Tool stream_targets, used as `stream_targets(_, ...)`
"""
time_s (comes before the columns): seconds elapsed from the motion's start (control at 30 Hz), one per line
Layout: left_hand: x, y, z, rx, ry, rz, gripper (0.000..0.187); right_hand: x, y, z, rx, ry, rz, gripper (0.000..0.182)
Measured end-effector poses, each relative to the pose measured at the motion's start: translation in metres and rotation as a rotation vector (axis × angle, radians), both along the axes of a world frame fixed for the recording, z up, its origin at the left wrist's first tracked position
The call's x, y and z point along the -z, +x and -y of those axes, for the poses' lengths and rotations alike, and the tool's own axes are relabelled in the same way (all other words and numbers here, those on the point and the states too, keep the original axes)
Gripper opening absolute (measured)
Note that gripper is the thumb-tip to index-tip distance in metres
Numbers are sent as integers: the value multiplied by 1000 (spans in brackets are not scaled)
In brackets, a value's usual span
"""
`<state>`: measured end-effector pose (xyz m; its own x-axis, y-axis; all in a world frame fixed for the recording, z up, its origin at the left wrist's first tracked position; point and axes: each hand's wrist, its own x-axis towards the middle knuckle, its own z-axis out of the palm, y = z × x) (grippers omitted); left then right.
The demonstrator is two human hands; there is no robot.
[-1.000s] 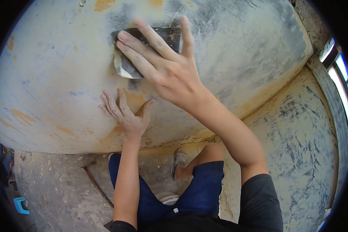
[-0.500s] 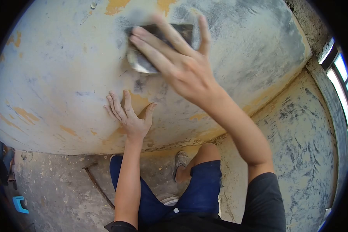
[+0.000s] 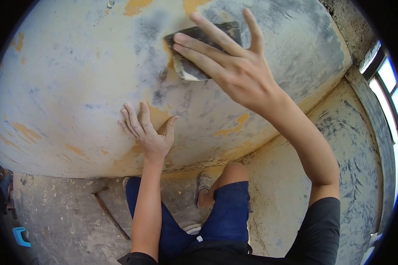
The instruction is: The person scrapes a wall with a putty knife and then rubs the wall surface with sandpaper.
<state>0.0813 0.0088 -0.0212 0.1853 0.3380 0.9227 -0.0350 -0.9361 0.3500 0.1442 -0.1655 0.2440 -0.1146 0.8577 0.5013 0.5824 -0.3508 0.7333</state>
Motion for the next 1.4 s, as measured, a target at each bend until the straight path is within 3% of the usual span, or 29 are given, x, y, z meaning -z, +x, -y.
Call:
stream_targets(0.17,-2,-2,-4,-6,1,-13,98,-9,-14,-27,11,7,-25,58)
stream_targets(0.27,-1,-3,0,4,-5,-18,98,-16,-23,-25,27,-96,-242,51)
stream_targets(0.43,-3,-3,2,8,-13,1,98,-15,-20,14,120,-105,-188,48)
stream_targets(0.63,0,-1,2,-1,-2,-15,98,-28,-31,-37,102,-155,-216,51)
stream_targets(0.73,-5,-2,0,3,-5,3,97,-20,-12,-23,-44,-113,-199,51)
stream_targets(0.77,-4,-3,1,11,-10,-8,97,-7,-11,-22,-17,-4,-16,49)
stream_targets(0.87,-2,-4,0,11,-10,-17,97,1,-3,7,58,-27,-10,49)
stream_targets(1.0,-2,-4,-1,-4,10,-27,96,-2,-9,-23,-9,-26,-33,50)
stream_targets(1.07,-3,-5,-1,8,10,-28,96,-8,-21,-31,-62,-26,-117,56)
stream_targets(1.13,-5,-3,-3,5,2,-21,95,-19,-31,-30,74,-168,-266,51)
stream_targets(1.2,-2,-3,1,3,-5,-18,95,-7,-13,-11,32,-158,-252,51)
stream_targets(1.27,-2,-4,6,9,-21,-26,96,2,-3,5,13,-27,-17,55)
stream_targets(1.4,-4,-2,-1,-13,21,-7,96,-1,-4,-4,14,-31,13,46)
